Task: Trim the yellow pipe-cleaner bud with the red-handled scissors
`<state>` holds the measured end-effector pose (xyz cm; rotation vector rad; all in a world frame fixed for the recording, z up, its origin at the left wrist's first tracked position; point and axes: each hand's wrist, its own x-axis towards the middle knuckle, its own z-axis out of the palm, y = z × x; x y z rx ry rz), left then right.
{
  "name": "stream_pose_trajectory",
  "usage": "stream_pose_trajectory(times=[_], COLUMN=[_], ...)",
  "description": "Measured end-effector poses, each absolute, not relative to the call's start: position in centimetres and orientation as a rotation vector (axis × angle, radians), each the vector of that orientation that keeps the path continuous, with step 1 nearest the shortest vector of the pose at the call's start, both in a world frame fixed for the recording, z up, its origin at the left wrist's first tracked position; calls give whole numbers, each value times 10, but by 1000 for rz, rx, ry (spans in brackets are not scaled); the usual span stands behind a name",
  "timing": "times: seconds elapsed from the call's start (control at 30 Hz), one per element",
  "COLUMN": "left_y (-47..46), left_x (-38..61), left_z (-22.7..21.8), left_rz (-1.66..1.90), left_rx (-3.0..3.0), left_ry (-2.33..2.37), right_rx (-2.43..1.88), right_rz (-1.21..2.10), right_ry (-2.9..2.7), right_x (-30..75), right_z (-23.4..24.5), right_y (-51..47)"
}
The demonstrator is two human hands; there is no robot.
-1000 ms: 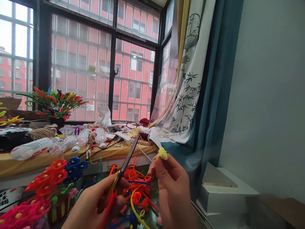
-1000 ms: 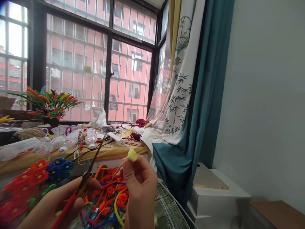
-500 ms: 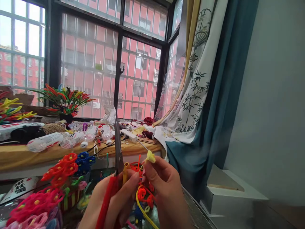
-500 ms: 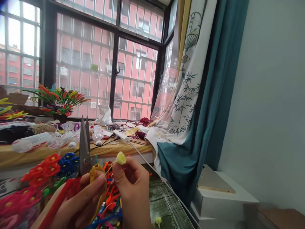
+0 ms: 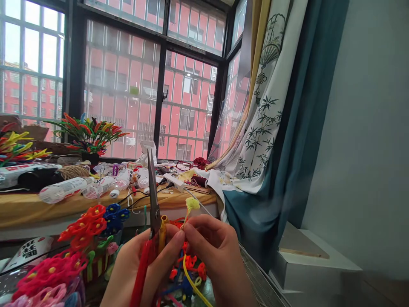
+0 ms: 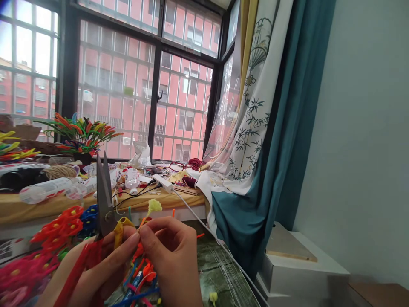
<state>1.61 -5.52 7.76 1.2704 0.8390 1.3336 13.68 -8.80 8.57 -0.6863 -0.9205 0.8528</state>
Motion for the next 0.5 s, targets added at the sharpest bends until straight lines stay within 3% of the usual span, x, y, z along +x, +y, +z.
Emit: stream_pose_trajectory(times=[0.5], left_y=[-48], left_x=[8], left_z=[67], left_rz=[1120], left_rx=[1521], left_ry=[775], right_rx=[-622], right_rz=[847], right_ry=[-861], right_x=[138], right_z=[87], right_y=[-88])
